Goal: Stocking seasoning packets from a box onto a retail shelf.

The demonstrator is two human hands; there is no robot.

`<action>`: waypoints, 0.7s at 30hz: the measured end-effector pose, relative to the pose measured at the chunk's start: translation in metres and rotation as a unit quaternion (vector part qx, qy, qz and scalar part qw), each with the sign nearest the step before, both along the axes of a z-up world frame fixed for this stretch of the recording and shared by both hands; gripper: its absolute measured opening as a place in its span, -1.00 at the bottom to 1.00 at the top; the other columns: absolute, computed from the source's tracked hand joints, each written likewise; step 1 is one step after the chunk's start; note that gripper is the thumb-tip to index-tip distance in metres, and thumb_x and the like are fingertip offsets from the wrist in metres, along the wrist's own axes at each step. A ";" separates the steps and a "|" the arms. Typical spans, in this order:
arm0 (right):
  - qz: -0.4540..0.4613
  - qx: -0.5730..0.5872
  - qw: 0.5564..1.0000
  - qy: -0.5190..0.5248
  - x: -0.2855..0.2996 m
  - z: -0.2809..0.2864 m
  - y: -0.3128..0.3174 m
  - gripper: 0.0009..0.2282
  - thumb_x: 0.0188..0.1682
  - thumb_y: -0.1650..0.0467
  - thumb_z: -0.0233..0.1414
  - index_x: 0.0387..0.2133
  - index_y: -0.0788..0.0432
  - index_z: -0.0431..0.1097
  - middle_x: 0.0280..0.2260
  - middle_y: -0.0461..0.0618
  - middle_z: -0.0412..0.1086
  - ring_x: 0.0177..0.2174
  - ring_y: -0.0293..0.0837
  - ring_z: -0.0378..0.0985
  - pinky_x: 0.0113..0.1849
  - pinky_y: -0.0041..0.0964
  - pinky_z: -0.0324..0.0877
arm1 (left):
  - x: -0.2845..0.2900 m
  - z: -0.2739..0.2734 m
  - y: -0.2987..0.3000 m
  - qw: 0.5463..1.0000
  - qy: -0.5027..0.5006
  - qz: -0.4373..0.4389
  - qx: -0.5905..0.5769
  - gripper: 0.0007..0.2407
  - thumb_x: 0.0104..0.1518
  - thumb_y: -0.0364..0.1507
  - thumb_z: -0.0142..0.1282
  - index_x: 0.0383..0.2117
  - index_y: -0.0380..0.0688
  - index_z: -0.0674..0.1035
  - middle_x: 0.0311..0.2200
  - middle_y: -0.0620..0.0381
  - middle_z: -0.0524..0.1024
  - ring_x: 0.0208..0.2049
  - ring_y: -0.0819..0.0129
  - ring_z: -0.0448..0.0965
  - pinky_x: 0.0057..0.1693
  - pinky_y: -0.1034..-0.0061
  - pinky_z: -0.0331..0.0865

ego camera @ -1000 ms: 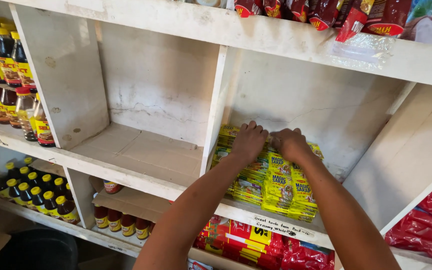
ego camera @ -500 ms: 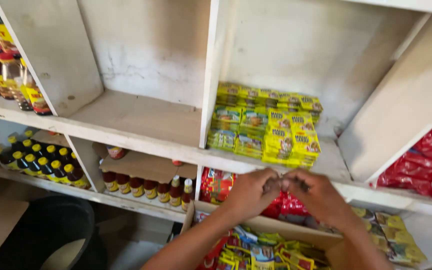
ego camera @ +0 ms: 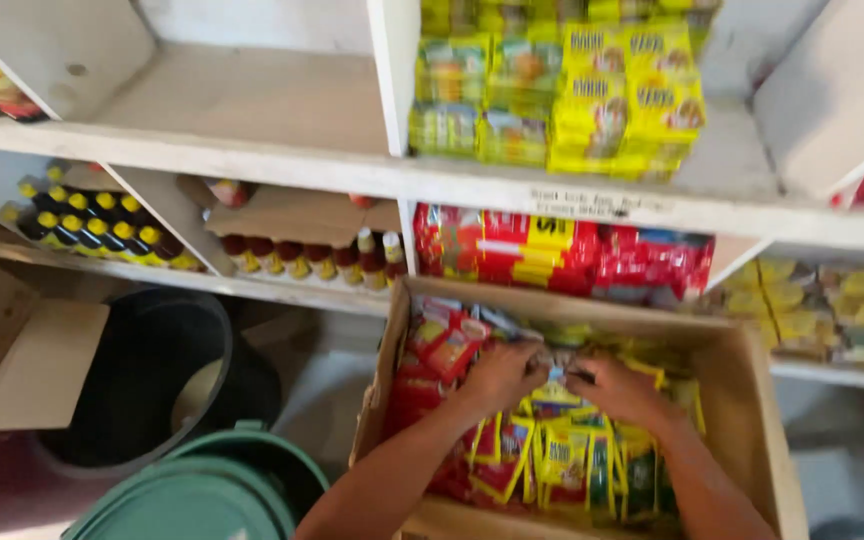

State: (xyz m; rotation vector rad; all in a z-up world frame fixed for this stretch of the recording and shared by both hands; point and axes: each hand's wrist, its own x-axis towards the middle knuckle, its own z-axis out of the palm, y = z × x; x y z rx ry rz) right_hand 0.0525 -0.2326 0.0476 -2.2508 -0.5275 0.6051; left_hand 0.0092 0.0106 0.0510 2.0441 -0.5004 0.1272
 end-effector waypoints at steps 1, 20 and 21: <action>-0.006 -0.001 1.000 0.023 -0.002 -0.016 -0.005 -0.69 -0.04 0.22 0.10 -0.16 0.15 0.53 -0.31 -0.02 0.61 -0.32 -0.27 0.59 -0.19 -0.24 0.44 | -0.004 -0.009 -0.001 1.000 0.023 -0.006 -0.001 -0.75 0.11 -0.27 0.14 -0.20 -0.14 0.57 -0.42 -0.04 0.62 -0.39 0.03 0.67 -0.23 0.19 0.53; 0.137 -0.168 0.975 0.048 -0.027 -0.014 0.014 -0.85 -0.10 0.34 0.18 -0.34 0.16 0.50 -0.33 0.09 0.54 -0.29 0.04 0.59 -0.20 -0.09 0.45 | -0.016 -0.025 -0.009 0.971 0.120 -0.164 0.123 -0.81 0.04 -0.28 0.23 -0.34 -0.10 0.63 -0.39 -0.01 0.64 -0.30 -0.01 0.65 -0.15 0.14 0.48; 0.110 -0.172 0.978 0.046 -0.024 -0.012 0.015 -0.85 -0.06 0.34 0.16 -0.31 0.17 0.46 -0.35 0.12 0.53 -0.32 0.04 0.59 -0.22 -0.08 0.45 | -0.014 -0.021 -0.009 0.970 0.163 -0.144 0.111 -0.77 0.06 -0.27 0.27 -0.35 -0.17 0.60 -0.40 -0.03 0.64 -0.31 0.01 0.65 -0.16 0.16 0.48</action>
